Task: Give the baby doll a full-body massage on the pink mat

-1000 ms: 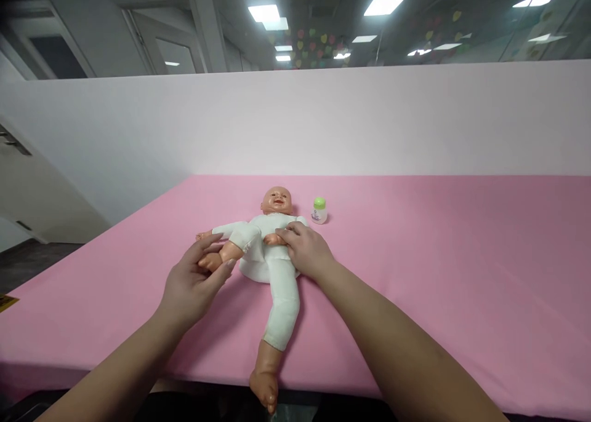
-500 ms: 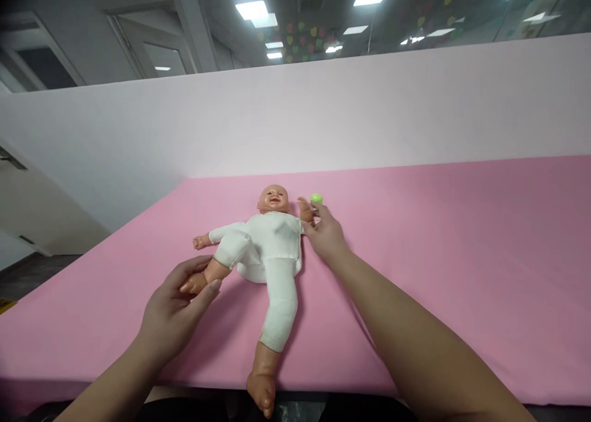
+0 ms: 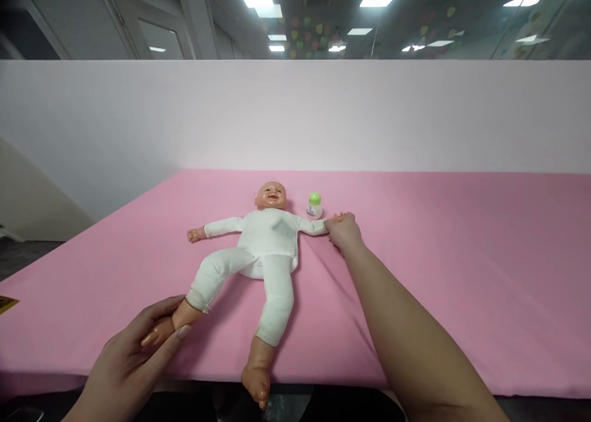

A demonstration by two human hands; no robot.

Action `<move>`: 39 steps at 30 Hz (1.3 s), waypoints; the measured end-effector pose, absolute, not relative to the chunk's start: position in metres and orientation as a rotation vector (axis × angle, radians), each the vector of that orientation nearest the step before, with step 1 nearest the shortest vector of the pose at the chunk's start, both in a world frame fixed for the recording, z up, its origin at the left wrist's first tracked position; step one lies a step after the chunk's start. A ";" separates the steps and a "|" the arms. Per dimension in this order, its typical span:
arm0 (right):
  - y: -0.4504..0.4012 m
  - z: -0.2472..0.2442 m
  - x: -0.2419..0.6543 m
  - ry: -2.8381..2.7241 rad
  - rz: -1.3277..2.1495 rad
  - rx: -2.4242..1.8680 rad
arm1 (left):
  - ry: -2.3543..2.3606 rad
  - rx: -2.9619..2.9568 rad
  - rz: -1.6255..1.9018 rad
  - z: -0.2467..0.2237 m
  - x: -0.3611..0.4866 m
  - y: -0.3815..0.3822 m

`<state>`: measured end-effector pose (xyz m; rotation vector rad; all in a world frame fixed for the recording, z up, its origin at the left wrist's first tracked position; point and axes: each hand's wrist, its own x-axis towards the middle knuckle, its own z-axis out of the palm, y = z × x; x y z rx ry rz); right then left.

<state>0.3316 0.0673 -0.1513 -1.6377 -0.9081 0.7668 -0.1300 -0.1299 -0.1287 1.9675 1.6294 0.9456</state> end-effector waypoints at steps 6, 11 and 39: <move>0.052 -0.131 0.306 -1.033 0.513 -1.550 | 1.570 1.983 1.056 -0.107 -0.113 -0.119; 0.030 -0.116 0.249 -1.409 0.310 -1.409 | 1.505 2.018 1.130 -0.088 -0.086 -0.092; 0.062 -0.136 0.310 -1.051 0.567 -1.466 | 1.564 1.946 1.206 -0.109 -0.089 -0.096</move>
